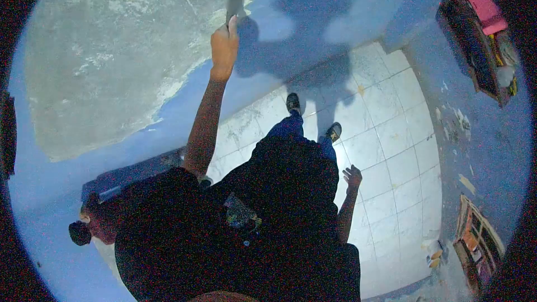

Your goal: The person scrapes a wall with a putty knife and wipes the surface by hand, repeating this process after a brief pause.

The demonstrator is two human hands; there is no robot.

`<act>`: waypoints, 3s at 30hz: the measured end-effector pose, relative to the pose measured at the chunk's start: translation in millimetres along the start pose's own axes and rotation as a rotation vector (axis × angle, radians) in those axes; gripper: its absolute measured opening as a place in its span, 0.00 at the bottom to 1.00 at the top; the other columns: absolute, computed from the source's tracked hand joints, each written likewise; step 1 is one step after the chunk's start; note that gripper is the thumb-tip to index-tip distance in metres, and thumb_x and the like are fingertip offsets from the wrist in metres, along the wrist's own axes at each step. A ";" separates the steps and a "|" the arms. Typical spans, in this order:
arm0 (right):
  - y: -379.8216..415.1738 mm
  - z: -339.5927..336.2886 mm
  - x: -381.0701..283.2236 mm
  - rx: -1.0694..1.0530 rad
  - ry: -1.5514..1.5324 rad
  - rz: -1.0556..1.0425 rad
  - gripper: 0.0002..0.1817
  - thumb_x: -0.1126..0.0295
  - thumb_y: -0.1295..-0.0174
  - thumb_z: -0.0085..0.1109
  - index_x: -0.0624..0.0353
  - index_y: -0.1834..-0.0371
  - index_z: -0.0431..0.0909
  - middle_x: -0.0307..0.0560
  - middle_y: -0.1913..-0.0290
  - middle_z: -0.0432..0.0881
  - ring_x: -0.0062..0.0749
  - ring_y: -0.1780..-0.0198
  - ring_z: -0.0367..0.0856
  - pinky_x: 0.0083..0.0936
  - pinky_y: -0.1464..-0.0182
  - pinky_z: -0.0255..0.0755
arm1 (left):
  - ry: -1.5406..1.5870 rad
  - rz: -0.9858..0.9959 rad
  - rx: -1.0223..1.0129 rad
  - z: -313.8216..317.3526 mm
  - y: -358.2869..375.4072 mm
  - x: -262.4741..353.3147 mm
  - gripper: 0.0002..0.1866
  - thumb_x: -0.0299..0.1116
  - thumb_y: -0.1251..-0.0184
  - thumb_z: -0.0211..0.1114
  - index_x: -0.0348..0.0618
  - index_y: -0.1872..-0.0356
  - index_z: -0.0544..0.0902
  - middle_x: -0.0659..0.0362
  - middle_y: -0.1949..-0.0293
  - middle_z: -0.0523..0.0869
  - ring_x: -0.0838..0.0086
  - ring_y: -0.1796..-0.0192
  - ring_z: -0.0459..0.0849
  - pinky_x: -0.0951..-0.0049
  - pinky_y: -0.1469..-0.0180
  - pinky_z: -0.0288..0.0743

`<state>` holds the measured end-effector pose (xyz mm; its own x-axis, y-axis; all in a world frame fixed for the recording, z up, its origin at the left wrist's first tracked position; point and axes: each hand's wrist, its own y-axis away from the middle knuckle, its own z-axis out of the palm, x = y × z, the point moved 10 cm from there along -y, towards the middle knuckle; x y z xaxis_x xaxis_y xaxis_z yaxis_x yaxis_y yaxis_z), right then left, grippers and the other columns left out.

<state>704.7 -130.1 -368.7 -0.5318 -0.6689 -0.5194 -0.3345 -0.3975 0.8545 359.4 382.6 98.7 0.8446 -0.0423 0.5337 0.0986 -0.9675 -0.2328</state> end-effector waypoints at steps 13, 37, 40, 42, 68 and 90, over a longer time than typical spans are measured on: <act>-9.9 -22.2 38.3 -0.049 0.140 0.101 0.22 0.53 0.43 0.59 0.49 0.49 0.74 0.51 0.58 0.81 0.39 0.63 0.83 0.34 0.66 0.74 | 0.022 0.006 0.003 21.9 -6.8 1.8 0.28 0.48 0.30 0.46 0.27 0.71 0.81 0.36 0.75 0.80 0.44 0.68 0.81 0.55 0.62 0.72; -3.3 108.2 -186.2 -0.177 0.498 -0.893 0.16 0.68 0.37 0.54 0.66 0.50 0.72 0.54 0.60 0.80 0.34 0.59 0.80 0.26 0.57 0.73 | 0.854 -0.560 -0.333 73.0 114.4 -76.2 0.28 0.58 0.34 0.49 0.40 0.70 0.82 0.60 0.85 0.74 0.78 0.85 0.71 0.75 0.83 0.62; 129.8 221.0 -275.2 -0.389 0.524 -0.881 0.21 0.62 0.37 0.56 0.67 0.48 0.72 0.56 0.55 0.79 0.36 0.50 0.78 0.28 0.49 0.71 | 1.111 -0.612 -0.539 112.7 159.2 -38.3 0.25 0.54 0.31 0.47 0.41 0.62 0.79 0.63 0.81 0.75 0.79 0.85 0.69 0.77 0.82 0.64; 168.2 267.5 -296.6 -0.384 0.567 -0.995 0.22 0.63 0.36 0.54 0.68 0.45 0.70 0.59 0.49 0.76 0.40 0.45 0.74 0.31 0.41 0.65 | 1.190 -0.739 -0.549 138.8 185.9 -32.8 0.24 0.53 0.31 0.48 0.41 0.62 0.80 0.62 0.81 0.76 0.79 0.84 0.71 0.76 0.81 0.65; 296.1 509.1 -418.1 -0.005 0.124 -1.427 0.25 0.68 0.35 0.48 0.70 0.38 0.62 0.65 0.33 0.58 0.52 0.31 0.56 0.32 0.33 0.53 | 1.162 -0.194 -0.696 37.4 23.7 -46.7 0.27 0.51 0.27 0.38 0.37 0.43 0.69 0.56 0.49 0.73 0.72 0.46 0.69 0.71 0.40 0.59; 296.1 539.1 -429.8 -0.095 0.148 -1.423 0.36 0.81 0.41 0.44 0.65 0.29 0.41 0.68 0.30 0.46 0.57 0.30 0.48 0.36 0.32 0.52 | 1.214 -0.621 -0.709 26.3 41.1 -91.4 0.18 0.45 0.28 0.44 0.42 0.51 0.72 0.67 0.83 0.72 0.85 0.89 0.64 0.81 0.90 0.56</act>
<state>414.8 378.3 100.9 0.2922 0.2708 -0.9172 -0.4485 -0.8083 -0.3815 300.1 353.3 18.9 -0.1929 0.5695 0.7990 -0.2982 -0.8098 0.5052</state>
